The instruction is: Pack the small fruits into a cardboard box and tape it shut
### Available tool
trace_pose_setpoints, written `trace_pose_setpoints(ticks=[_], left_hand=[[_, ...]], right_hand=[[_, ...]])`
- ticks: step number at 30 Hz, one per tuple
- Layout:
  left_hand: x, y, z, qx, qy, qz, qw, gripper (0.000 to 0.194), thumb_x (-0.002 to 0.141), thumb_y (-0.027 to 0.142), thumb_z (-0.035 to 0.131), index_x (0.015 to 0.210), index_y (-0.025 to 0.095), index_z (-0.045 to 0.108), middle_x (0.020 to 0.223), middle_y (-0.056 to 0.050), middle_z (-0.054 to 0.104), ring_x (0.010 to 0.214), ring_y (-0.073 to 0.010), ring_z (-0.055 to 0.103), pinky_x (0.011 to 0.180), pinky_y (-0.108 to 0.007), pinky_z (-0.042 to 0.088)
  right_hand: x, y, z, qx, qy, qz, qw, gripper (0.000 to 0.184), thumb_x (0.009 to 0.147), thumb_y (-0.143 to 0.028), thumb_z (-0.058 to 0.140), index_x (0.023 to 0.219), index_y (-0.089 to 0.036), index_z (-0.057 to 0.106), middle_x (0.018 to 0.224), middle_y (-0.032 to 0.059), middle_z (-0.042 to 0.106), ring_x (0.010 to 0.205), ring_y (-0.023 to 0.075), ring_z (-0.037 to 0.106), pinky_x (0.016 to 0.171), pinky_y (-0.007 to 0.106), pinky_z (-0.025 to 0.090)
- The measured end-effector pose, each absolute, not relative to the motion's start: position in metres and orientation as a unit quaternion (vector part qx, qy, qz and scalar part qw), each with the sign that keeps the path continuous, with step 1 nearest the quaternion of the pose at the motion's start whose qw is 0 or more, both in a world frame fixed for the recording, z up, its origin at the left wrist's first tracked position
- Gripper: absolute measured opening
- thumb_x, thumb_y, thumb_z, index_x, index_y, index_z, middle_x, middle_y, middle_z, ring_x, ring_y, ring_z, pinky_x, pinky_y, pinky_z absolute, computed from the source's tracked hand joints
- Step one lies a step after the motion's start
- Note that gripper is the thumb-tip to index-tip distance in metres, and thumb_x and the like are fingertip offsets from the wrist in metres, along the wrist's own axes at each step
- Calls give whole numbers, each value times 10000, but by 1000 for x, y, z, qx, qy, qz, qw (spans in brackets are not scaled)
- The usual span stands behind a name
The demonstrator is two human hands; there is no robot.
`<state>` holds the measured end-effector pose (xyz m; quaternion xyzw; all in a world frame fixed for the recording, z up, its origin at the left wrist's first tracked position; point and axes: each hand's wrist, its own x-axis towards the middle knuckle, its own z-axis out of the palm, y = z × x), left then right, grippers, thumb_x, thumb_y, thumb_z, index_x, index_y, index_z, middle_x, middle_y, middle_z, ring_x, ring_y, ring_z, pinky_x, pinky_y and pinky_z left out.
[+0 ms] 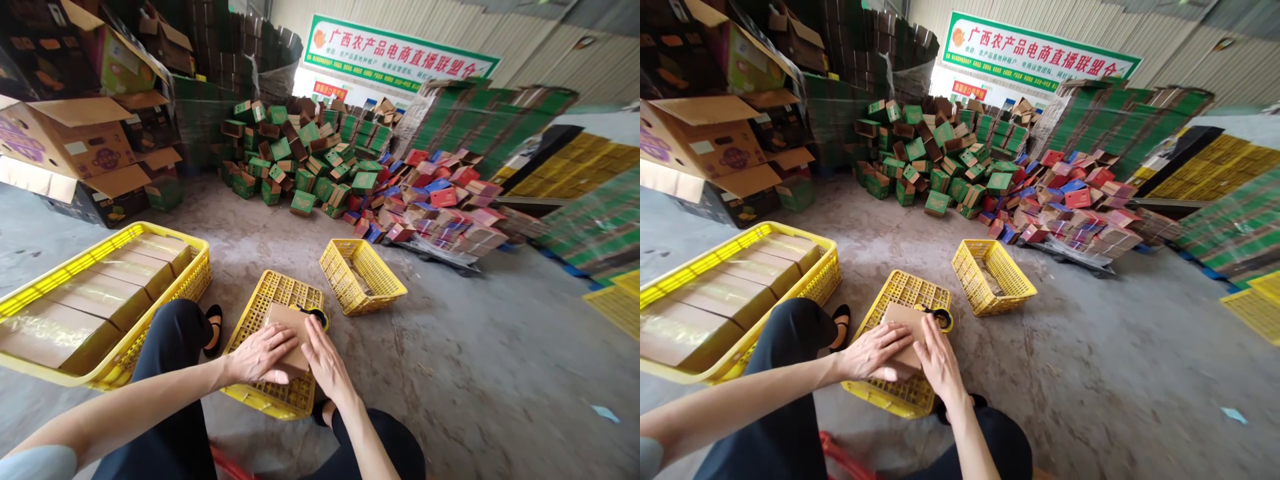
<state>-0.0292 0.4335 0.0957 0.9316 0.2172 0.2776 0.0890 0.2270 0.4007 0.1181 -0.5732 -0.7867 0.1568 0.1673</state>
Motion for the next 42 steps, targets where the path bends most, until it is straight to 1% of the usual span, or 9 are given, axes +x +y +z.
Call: trace_pose_setpoints(ticks=[6, 10, 14, 19, 26, 29, 34, 37, 42], left_hand=[[-56, 441, 81, 909, 286, 290, 90, 868, 1011, 765, 338, 1639, 166, 356, 1587, -205, 490, 1476, -373, 456, 1226, -574, 387], [-58, 446, 76, 900, 306, 297, 95, 861, 1016, 745, 373, 1634, 144, 359, 1596, -214, 476, 1494, -375, 436, 1221, -579, 400], [-54, 444, 79, 896, 309, 306, 87, 888, 1002, 760, 381, 1648, 153, 330, 1605, -218, 466, 1495, -387, 439, 1225, -595, 394], [-54, 437, 82, 902, 280, 311, 108, 933, 1001, 771, 339, 1699, 175, 171, 1666, -214, 377, 1540, -375, 379, 1232, -568, 402], [-73, 422, 85, 875, 340, 321, 127, 874, 1006, 751, 361, 1688, 217, 248, 1641, -195, 426, 1528, -387, 391, 1215, -576, 423], [-52, 413, 95, 875, 328, 326, 146, 916, 994, 782, 304, 1699, 208, 202, 1659, -199, 399, 1559, -397, 336, 1241, -601, 373], [-29, 412, 94, 902, 287, 298, 119, 1049, 945, 846, 273, 1710, 158, 66, 1637, -221, 434, 1526, -373, 415, 1266, -582, 319], [-50, 412, 83, 909, 306, 272, 84, 1035, 942, 847, 321, 1710, 185, 116, 1660, -187, 412, 1541, -362, 392, 1276, -552, 305], [-71, 401, 79, 890, 339, 294, 84, 945, 968, 829, 284, 1695, 228, 241, 1710, -163, 324, 1578, -400, 296, 1268, -595, 302]], right_hand=[[226, 396, 128, -561, -800, 144, 154, 743, 1068, -652, 333, 1682, -242, 252, 1766, 80, 141, 1629, 290, 143, 1312, 519, 254], [203, 405, 137, -524, -835, 141, 89, 753, 1062, -678, 311, 1679, -250, 255, 1750, 79, 203, 1626, 310, 166, 1305, 604, 204], [189, 417, 141, -614, -776, 91, 113, 753, 1076, -655, 269, 1677, -200, 268, 1731, 130, 246, 1615, 356, 193, 1267, 654, 268], [176, 392, 132, -526, -841, 62, 110, 751, 1075, -620, 353, 1685, -196, 244, 1729, 120, 245, 1614, 332, 210, 1289, 607, 269], [203, 340, 105, -679, -719, 33, 144, 716, 1073, -592, 371, 1670, -199, 322, 1644, 176, 431, 1517, 418, 414, 1168, 660, 450], [185, 339, 106, -636, -753, 40, 164, 658, 1100, -474, 363, 1694, -223, 230, 1697, 122, 346, 1571, 355, 327, 1239, 594, 396], [150, 351, 110, -586, -802, 43, 113, 738, 1089, -366, 401, 1697, -289, -9, 1724, 105, 257, 1593, 368, 255, 1252, 690, 299], [165, 340, 100, -616, -776, 25, 129, 761, 1087, -451, 420, 1695, -344, -26, 1732, 85, 245, 1586, 393, 269, 1214, 712, 350], [177, 319, 89, -666, -723, 5, 186, 849, 1071, -522, 432, 1698, -286, -91, 1744, 152, 177, 1566, 427, 305, 1156, 684, 441]])
